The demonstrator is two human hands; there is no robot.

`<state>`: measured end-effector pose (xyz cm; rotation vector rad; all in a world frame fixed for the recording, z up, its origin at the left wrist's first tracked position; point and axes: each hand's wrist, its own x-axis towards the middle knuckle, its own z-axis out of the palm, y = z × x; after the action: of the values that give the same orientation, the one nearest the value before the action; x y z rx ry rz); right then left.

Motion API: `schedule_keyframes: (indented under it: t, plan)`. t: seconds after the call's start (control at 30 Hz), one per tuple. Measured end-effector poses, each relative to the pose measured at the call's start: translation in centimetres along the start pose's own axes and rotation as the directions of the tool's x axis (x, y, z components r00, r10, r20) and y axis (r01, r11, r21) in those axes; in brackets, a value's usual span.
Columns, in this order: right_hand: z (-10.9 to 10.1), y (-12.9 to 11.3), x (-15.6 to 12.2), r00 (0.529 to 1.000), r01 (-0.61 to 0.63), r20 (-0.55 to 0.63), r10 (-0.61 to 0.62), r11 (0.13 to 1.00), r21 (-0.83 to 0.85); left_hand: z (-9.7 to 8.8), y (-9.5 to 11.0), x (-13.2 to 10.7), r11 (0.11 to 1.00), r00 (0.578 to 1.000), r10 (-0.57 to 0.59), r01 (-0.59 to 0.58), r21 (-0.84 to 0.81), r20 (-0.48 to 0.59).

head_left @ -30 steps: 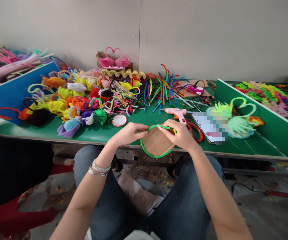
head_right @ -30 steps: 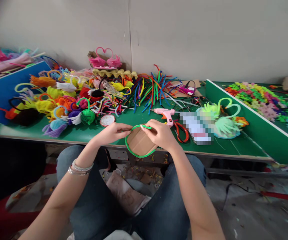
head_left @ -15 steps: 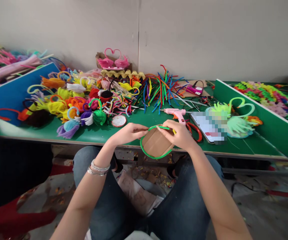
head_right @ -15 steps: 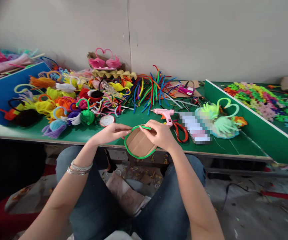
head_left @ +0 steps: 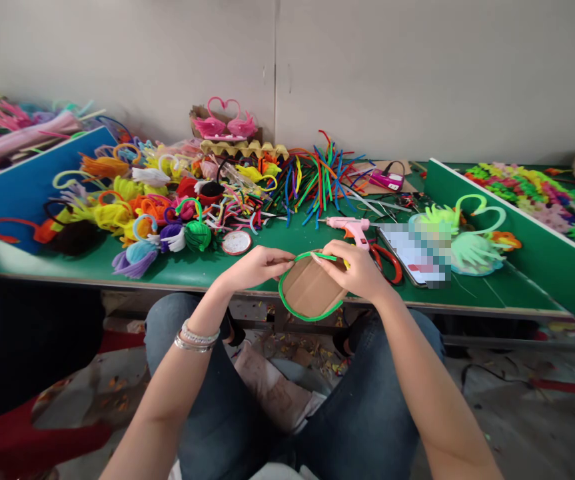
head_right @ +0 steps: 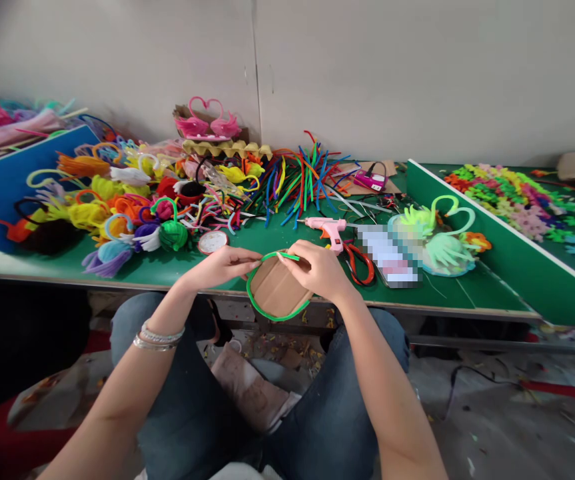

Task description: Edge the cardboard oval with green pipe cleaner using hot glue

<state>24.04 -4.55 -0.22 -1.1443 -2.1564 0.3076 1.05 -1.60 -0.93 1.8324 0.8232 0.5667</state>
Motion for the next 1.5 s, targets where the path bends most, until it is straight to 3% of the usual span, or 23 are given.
schedule_keyframes:
  t: [0.2,0.47,0.77,0.9,1.07,1.17,1.27,1.33,1.43,1.5]
  plan:
    - [0.0,0.1,0.0,0.999,-0.002,0.032,0.003,0.999,-0.032,-0.1,-0.3,0.1,0.998,0.999,-0.039,0.039,-0.04,-0.012]
    - [0.0,0.1,-0.1,0.998,0.001,0.063,0.001,1.0,-0.026,0.3,0.3,0.4,1.0,0.997,0.008,-0.006,0.03,-0.079]
    - [0.2,-0.1,-0.1,0.995,0.002,0.101,0.003,0.999,-0.044,0.3,-0.9,0.7,0.999,0.998,0.011,-0.009,0.038,-0.066]
    - [0.0,-0.3,-0.1,0.993,-0.063,0.097,0.066,0.997,-0.037,0.4,-0.8,0.8,1.0,0.997,-0.003,0.004,0.005,-0.076]
    - [0.0,0.1,0.0,0.976,-0.22,0.04,0.216,0.966,0.134,0.5,-0.4,0.9,0.998,0.992,-0.025,0.017,-0.065,-0.124]
    - [0.0,1.1,0.1,0.951,-0.25,-0.112,0.288,0.931,0.267,0.3,-0.1,1.1,0.992,0.982,-0.059,0.039,-0.116,-0.177]
    - [-0.6,2.5,0.2,0.843,-0.368,-0.386,0.375,0.925,0.094,0.1,0.2,1.2,0.966,0.962,-0.142,0.083,-0.245,-0.233]
    - [-1.1,3.4,0.2,0.778,-0.523,-0.483,0.401,0.84,-0.144,0.1,0.3,1.2,0.933,0.949,-0.196,0.103,-0.344,-0.249]
    - [-1.2,4.4,0.4,0.747,-0.664,-0.384,0.543,0.636,-0.393,0.0,0.2,1.2,0.884,0.935,-0.255,0.122,-0.451,-0.247]
    - [-0.8,4.8,0.7,0.728,-0.671,-0.265,0.632,0.578,-0.465,0.0,0.1,1.3,0.861,0.925,-0.281,0.126,-0.494,-0.254]
